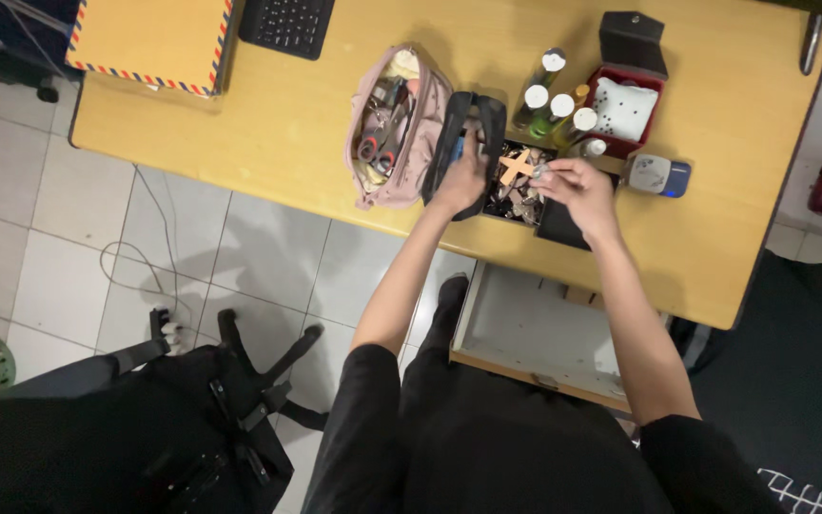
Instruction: The person repeatedly opens a desk drawer and transfers various small items onto the desk surface. Items handled include a black pouch, a small black box, bottles, a wallet, a calculator, a pink pouch, and a notebook. The person places each item on the desk one at a time.
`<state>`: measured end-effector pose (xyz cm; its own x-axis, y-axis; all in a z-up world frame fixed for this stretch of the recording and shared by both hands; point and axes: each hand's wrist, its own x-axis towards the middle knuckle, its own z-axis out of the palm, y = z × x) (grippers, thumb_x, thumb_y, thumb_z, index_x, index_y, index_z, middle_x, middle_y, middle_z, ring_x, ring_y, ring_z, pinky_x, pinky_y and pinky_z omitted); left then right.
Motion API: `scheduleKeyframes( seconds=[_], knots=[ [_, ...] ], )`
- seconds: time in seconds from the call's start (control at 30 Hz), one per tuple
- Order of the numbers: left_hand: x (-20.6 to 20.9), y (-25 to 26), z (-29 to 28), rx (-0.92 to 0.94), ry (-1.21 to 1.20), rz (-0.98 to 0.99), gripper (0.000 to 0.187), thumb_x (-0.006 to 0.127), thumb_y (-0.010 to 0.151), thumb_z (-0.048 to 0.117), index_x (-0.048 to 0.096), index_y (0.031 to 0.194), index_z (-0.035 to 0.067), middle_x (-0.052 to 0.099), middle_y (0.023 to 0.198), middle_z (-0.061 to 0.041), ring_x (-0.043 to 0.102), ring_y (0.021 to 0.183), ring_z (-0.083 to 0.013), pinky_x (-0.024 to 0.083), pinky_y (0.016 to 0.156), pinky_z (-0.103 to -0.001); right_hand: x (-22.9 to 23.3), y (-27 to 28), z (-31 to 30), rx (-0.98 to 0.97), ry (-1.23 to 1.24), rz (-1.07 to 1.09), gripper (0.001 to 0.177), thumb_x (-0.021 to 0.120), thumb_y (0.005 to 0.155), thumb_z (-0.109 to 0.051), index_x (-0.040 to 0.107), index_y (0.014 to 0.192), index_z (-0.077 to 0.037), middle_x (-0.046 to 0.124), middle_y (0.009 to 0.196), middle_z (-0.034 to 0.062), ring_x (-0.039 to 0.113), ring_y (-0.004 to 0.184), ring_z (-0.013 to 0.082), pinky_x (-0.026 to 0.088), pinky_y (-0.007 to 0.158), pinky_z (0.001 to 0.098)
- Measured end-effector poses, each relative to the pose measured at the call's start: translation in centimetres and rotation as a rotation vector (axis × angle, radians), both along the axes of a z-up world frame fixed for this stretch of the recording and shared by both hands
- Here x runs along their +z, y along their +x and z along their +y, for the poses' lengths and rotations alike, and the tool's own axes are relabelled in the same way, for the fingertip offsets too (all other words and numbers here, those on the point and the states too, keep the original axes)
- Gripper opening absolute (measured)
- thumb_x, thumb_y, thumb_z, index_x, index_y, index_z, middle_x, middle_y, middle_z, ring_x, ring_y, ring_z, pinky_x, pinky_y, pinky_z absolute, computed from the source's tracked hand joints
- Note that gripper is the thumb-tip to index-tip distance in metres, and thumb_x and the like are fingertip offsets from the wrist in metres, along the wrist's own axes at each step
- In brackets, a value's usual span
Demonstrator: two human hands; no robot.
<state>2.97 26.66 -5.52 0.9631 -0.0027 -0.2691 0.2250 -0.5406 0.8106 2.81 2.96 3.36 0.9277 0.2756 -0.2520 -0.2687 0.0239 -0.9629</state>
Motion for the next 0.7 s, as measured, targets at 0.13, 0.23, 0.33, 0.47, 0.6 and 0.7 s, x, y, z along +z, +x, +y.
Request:
scheduleKeyframes(
  seconds=[0.13, 0.23, 0.33, 0.47, 0.6, 0.7],
  knots=[
    [1.0, -0.7, -0.1, -0.060, -0.024, -0.089, 0.080, 0.055, 0.107, 0.024, -0.001, 0.160, 0.002, 0.034, 0.157, -0.030, 0.034, 0.143, -0.0474, 0.022, 0.113, -0.053, -1.0, 0.6, -1.0, -0.032, -0.227, -0.070, 0.020, 0.069, 0.102, -0.006, 0.070, 0.118, 0.004, 0.075, 0.103, 0.0106, 0.073, 0.087, 0.0143, 0.059, 0.077, 0.0259],
    [3.3, -2.7, 0.2, 0.065, -0.376, -0.465, 0.060, 0.050, 0.112, 0.011, 0.017, 0.161, 0.002, 0.037, 0.163, -0.030, 0.038, 0.152, -0.0421, 0.032, 0.123, -0.047, -1.9, 0.0, -2.2, 0.073, -0.327, -0.152, 0.019, 0.068, 0.101, -0.005, 0.075, 0.119, -0.001, 0.076, 0.099, 0.0071, 0.071, 0.084, 0.0118, 0.057, 0.077, 0.0243],
    [6.5, -5.0, 1.4, 0.348, -0.489, -0.479, 0.043, 0.049, 0.108, 0.007, 0.041, 0.150, 0.002, 0.064, 0.138, -0.018, 0.065, 0.130, -0.0288, 0.049, 0.114, -0.039, -2.1, 0.1, -2.4, 0.207, -0.514, -0.258, 0.020, 0.070, 0.095, -0.004, 0.078, 0.113, -0.006, 0.078, 0.096, 0.0059, 0.072, 0.081, 0.0135, 0.057, 0.075, 0.0261],
    [9.6, -7.7, 2.5, 0.497, -0.403, -0.524, 0.024, 0.056, 0.107, 0.004, 0.056, 0.130, 0.000, 0.066, 0.125, -0.013, 0.065, 0.117, -0.0217, 0.053, 0.101, -0.033, -3.3, -1.9, -1.2, 0.299, -0.734, -0.549, 0.012, 0.081, 0.085, -0.006, 0.079, 0.097, -0.008, 0.076, 0.093, 0.0089, 0.073, 0.082, 0.0221, 0.057, 0.076, 0.0328],
    [11.8, -9.2, 2.1, 0.502, -0.187, -0.516, 0.018, 0.058, 0.103, 0.006, 0.065, 0.119, 0.002, 0.070, 0.114, -0.011, 0.067, 0.102, -0.0203, 0.053, 0.087, -0.032, -2.1, -2.9, -0.1, 0.239, -0.879, -0.857, 0.011, 0.081, 0.074, -0.003, 0.079, 0.081, -0.011, 0.069, 0.086, 0.0105, 0.070, 0.086, 0.0299, 0.056, 0.074, 0.0371],
    [12.2, -10.9, 0.6, 0.472, -0.100, -0.608, 0.016, 0.059, 0.102, 0.004, 0.066, 0.117, 0.003, 0.068, 0.111, -0.012, 0.065, 0.102, -0.0249, 0.051, 0.089, -0.034, 0.5, -3.0, -1.2, 0.184, -0.729, -0.649, 0.009, 0.082, 0.086, -0.005, 0.078, 0.093, -0.007, 0.067, 0.093, 0.0122, 0.069, 0.076, 0.0252, 0.055, 0.069, 0.0357]
  ],
)
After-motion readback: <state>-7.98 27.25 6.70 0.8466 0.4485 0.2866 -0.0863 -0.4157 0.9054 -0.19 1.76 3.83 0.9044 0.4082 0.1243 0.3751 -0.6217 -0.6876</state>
